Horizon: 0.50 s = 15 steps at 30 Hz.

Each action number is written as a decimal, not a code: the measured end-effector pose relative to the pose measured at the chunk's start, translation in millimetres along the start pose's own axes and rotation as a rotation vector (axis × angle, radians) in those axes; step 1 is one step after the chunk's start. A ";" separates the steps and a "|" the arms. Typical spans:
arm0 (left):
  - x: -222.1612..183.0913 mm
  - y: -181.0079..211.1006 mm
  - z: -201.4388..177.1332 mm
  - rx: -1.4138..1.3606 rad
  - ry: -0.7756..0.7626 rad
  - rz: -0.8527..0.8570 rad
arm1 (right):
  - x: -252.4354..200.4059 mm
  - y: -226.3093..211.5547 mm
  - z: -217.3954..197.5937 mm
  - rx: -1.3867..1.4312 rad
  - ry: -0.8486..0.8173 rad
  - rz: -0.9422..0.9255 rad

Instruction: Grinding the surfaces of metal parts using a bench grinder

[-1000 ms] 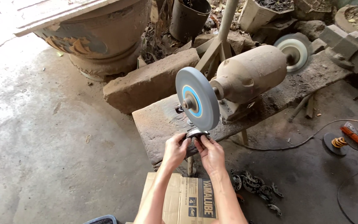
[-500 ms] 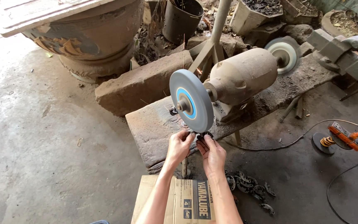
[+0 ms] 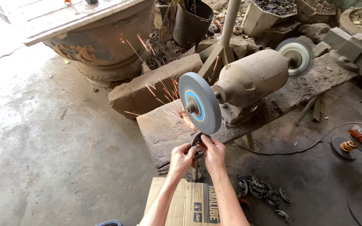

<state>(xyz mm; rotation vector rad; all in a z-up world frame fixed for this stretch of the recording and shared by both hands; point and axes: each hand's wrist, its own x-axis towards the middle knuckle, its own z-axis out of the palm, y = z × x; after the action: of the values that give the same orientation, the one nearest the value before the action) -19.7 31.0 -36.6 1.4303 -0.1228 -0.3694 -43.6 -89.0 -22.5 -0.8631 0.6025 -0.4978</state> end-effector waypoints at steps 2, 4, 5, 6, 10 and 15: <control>-5.6 8.8 -3.0 -0.012 -0.011 0.005 | 3.2 5.1 -1.1 -0.031 -0.026 0.011; -9.1 14.7 -5.3 -0.023 -0.029 0.008 | 7.3 9.3 -2.9 -0.060 -0.046 0.018; -10.3 16.2 -6.2 -0.007 -0.034 0.007 | 9.4 10.9 -4.1 -0.072 -0.072 0.042; -11.1 17.6 -7.2 0.008 -0.039 0.006 | 11.8 12.8 -5.2 -0.085 -0.098 0.065; -14.5 33.7 -11.4 0.267 0.005 0.195 | -11.1 -17.0 -4.9 -0.017 -0.101 0.156; 3.3 29.7 -4.9 0.567 0.048 0.698 | 10.7 -1.1 -30.2 0.306 -0.002 0.333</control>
<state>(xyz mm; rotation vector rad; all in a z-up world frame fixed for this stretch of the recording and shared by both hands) -9.9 37.4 -8.6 1.8357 -0.7099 0.3036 -56.1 -112.8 -39.9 -0.4604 0.6345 -0.2762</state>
